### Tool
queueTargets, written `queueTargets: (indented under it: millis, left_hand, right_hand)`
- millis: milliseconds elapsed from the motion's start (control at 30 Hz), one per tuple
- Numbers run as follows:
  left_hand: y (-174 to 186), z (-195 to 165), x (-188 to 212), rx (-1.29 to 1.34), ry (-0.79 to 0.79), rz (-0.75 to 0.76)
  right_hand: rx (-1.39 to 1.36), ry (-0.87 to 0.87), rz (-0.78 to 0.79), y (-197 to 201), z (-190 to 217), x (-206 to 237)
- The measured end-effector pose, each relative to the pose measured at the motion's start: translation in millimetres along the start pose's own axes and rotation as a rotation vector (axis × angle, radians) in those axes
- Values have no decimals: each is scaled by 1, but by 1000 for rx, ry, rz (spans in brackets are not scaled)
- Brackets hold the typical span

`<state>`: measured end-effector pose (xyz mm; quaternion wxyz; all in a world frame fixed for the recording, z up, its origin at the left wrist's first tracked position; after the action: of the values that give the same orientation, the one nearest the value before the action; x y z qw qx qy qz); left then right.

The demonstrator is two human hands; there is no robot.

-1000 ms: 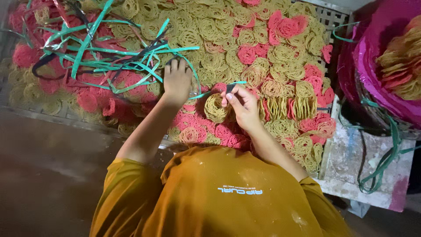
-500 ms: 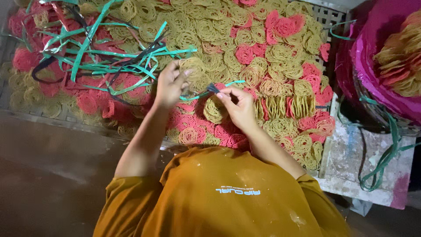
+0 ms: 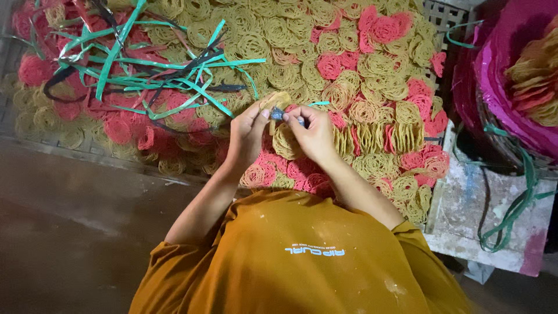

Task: The person gathers loose pink and yellow noodle loops from a tray, stacks them into a bundle, and secures the bundle with a rubber band. The person then places the finished bundle into a pink basket and repeats the process.

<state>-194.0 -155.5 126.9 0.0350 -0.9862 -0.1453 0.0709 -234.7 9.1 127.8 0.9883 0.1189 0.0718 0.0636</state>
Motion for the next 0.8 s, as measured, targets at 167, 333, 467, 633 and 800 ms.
queueTargets:
  millis: [167,333,467,633,800]
  left_hand:
    - [-4,-33,9,-230,-149,14]
    - [-8,-53,14,-330,-223,26]
    - [-11,-54,20,-349,-225,32]
    - [-9,-52,27,-440,-324,64]
    - [4,-42,13,-438,-192,-20]
  right_hand:
    - [-140,-53,29,-2,-15,-3]
    - [-199,-103,18,-4,-22,-2]
    - [-166,-90,14,-7,-23,0]
    - [-81,-3,-26,-7,-16,5]
    - [-69,66,16,-12,1,5]
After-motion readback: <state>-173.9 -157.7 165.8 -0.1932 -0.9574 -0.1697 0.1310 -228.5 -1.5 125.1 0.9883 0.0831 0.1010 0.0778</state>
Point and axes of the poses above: each hand's wrist, its own x-axis away from the middle knuckle, its own y-axis out of the back of the hand, z = x × y, the point moved 6 cm from there along -x, towards the middle knuckle, and after that the axes turned 9 degrees about -z, right-handed, at the moved point
